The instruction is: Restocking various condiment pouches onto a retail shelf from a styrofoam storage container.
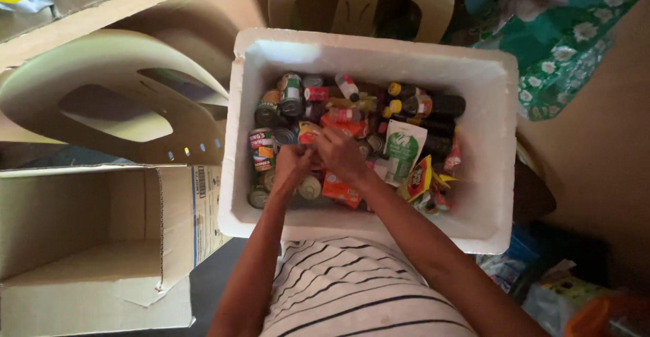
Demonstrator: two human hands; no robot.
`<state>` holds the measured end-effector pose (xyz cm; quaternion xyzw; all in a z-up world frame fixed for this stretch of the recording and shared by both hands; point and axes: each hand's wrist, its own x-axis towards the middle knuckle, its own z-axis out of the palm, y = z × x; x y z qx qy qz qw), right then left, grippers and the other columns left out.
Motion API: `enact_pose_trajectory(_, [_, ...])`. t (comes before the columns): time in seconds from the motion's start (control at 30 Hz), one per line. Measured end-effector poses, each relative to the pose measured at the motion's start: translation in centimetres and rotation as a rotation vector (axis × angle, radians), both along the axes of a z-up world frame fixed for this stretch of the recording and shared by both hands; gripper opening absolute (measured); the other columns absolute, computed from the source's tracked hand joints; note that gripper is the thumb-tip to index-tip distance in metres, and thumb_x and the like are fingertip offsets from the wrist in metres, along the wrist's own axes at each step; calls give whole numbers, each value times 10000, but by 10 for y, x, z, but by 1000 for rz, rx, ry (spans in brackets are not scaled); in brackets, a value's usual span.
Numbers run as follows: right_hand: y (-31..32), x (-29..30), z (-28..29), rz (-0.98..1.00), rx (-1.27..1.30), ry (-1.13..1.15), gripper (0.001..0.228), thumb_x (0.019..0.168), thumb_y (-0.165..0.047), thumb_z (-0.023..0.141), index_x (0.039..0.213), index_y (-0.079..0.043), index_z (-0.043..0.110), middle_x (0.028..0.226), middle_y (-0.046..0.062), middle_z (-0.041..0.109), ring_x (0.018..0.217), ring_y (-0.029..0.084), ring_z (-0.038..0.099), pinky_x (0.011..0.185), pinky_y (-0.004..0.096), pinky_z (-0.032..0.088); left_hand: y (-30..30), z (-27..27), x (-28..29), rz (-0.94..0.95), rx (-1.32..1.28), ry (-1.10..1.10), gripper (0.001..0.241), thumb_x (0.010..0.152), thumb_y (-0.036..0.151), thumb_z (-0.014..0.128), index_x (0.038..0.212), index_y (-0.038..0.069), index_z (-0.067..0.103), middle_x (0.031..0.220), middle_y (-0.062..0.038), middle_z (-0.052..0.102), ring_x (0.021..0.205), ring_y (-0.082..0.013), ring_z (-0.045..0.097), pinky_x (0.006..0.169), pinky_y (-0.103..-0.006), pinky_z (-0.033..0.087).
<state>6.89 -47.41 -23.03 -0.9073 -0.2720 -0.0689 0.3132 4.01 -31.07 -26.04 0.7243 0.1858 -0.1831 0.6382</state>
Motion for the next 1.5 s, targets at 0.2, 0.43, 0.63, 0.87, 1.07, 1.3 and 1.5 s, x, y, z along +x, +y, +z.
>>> enact_pose_trajectory(0.2, [-6, -2, 12, 119, 46, -133, 210, 839, -133, 685, 1021, -35, 647, 1072, 168, 653, 955, 347, 664, 817, 442, 558, -3, 44, 6, 46, 322, -226, 226, 884, 146, 701, 1045, 16, 611, 796, -172, 752, 696, -233, 752, 619, -380, 588])
enact_pose_trajectory(0.43, [7, -17, 19, -83, -5, 10, 283, 874, -83, 714, 1144, -49, 635, 1241, 177, 656, 1058, 374, 681, 773, 451, 545, -15, 12, -6, 136, 411, -399, 81, 899, 37, 623, 975, 31, 598, 805, -171, 693, 730, -297, 718, 666, -408, 559])
enact_pose_trajectory(0.63, [-16, -3, -44, -275, 574, 846, 597, 777, -166, 844, 1291, -110, 546, 1196, 81, 697, 1058, 273, 699, 885, 430, 580, -8, 29, -15, 144, 254, -483, 131, 929, -46, 603, 1032, 32, 589, 898, -156, 694, 816, -207, 672, 734, -346, 558])
enact_pose_trajectory(0.87, [-11, -4, -10, -94, 1611, 1763, 570, 851, -461, 674, 1299, -114, 609, 1210, 70, 733, 1034, 284, 731, 867, 527, 590, -6, 58, -17, 93, -127, -372, 344, 919, -104, 515, 1222, 56, 483, 1018, -67, 709, 907, -153, 716, 723, -293, 607])
enact_pose_trajectory(1.07, [-6, 4, -27, -353, 1470, 1362, 415, 961, -351, 621, 1311, -129, 598, 1184, 75, 705, 1000, 227, 734, 819, 487, 610, -2, 93, 0, 114, -390, -84, 601, 891, -25, 549, 1420, 173, 345, 954, -14, 706, 815, -126, 717, 693, -267, 621])
enact_pose_trajectory(1.3, [16, -2, -9, -224, 1382, 1101, 305, 1048, -327, 550, 1207, -104, 685, 1074, 19, 728, 935, 132, 696, 819, 324, 582, -5, 19, 10, 435, -393, -170, 263, 1050, 225, 656, 1133, -17, 718, 812, 21, 652, 663, -60, 549, 554, -232, 437])
enact_pose_trajectory(1.5, [23, -2, -26, -396, 857, 445, 326, 1131, -305, 575, 985, -30, 671, 860, 21, 655, 840, 105, 590, 764, 302, 512, -15, 33, 11, 561, -240, -279, 220, 984, 188, 706, 1047, -16, 763, 819, 25, 707, 670, -32, 559, 581, -217, 459])
